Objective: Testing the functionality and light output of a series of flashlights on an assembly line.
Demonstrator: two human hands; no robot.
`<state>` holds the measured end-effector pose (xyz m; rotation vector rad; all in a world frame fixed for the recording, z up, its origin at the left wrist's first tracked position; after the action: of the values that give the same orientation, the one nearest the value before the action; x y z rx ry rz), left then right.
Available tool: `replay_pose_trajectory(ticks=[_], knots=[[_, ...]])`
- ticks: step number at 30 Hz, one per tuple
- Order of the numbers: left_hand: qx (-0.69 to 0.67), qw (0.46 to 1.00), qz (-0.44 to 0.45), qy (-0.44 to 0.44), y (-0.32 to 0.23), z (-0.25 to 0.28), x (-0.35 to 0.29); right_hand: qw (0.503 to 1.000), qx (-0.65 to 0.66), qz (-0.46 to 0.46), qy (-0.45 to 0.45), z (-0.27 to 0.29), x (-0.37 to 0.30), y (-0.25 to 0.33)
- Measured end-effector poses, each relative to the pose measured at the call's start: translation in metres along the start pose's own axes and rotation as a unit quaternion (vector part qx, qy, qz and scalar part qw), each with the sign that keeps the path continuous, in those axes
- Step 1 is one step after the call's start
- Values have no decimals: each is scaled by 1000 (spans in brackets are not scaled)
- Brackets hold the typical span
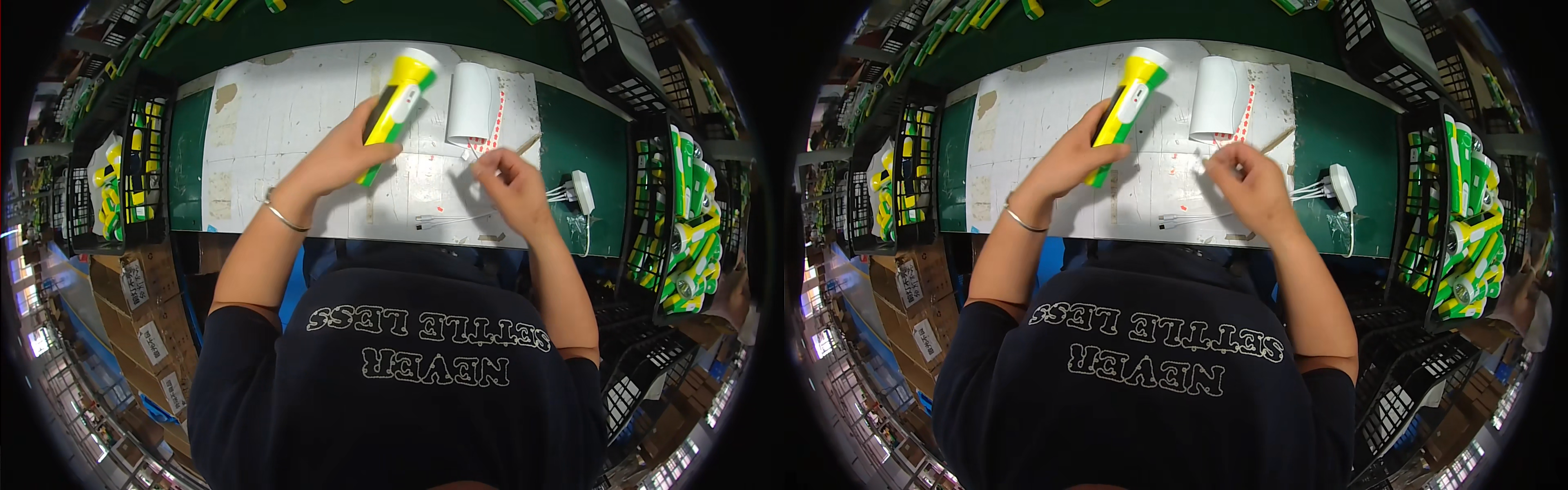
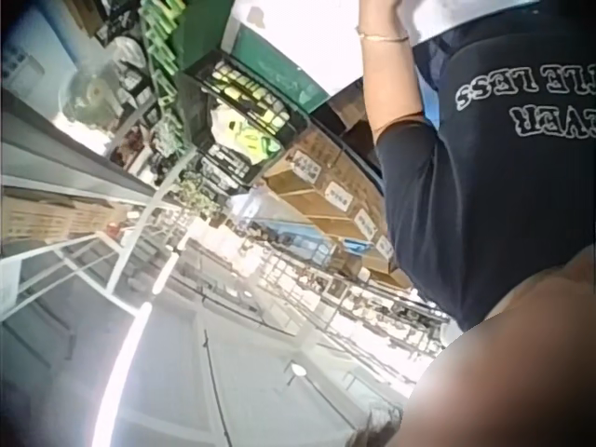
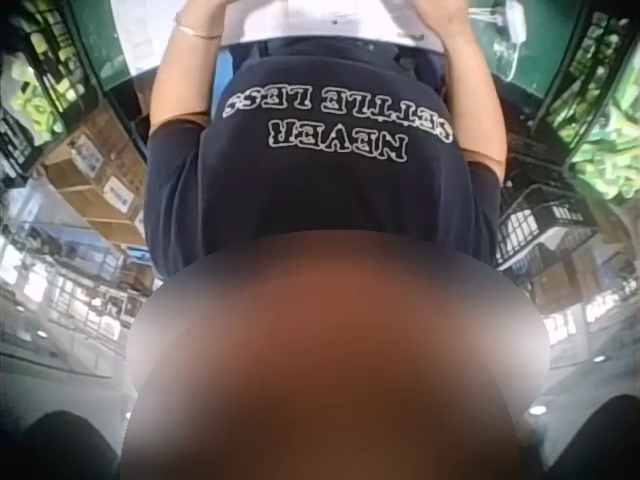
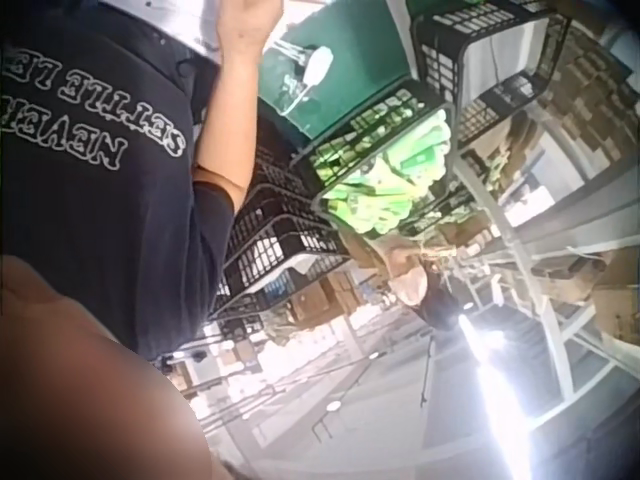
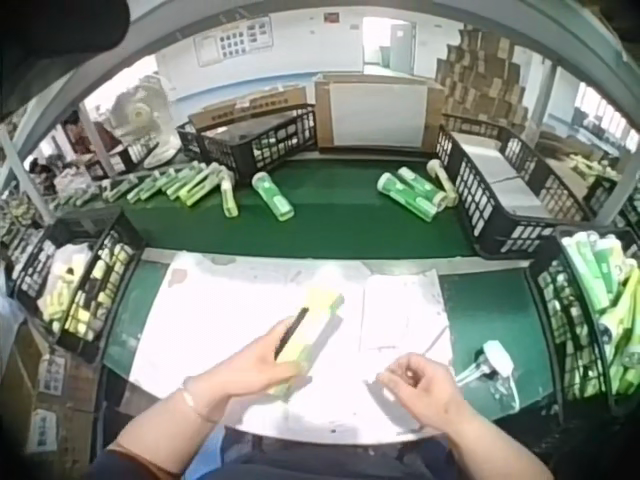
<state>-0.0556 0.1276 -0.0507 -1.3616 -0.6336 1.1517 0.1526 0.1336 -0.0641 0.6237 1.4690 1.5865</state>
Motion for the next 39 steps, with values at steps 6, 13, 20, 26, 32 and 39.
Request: replay_pose_trajectory(ticks=[6, 13, 20, 26, 32, 39], knots=[[43, 974, -58, 216, -71, -32, -18, 983, 154, 50, 82, 17, 13, 76], [121, 947, -296, 11, -157, 19, -60, 947, 270, 171, 7, 38, 0, 93], [80, 933, -343, -71, -164, 32, -71, 948, 238, 210, -38, 38, -7, 104], [85, 923, -363, -95, -171, 32, -73, 940, 295, 170, 6, 33, -3, 95], [116, 907, -387, -116, -179, 27, -73, 932, 323, 167, 11, 31, 5, 80], [213, 854, -455, -133, -205, 0, -76, 865, 464, 142, 125, 2, 19, 64]])
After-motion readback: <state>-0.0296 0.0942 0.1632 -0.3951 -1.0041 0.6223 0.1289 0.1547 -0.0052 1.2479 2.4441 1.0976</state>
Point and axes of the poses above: each hand's wrist, its own x-axis towards the middle knuckle, its own z-axis out of the back of the hand, y = z × x, the point moved 10 cm from there along x, towards the middle knuckle, and after that the axes turned 11 degrees about y, right-handed, at the moved point
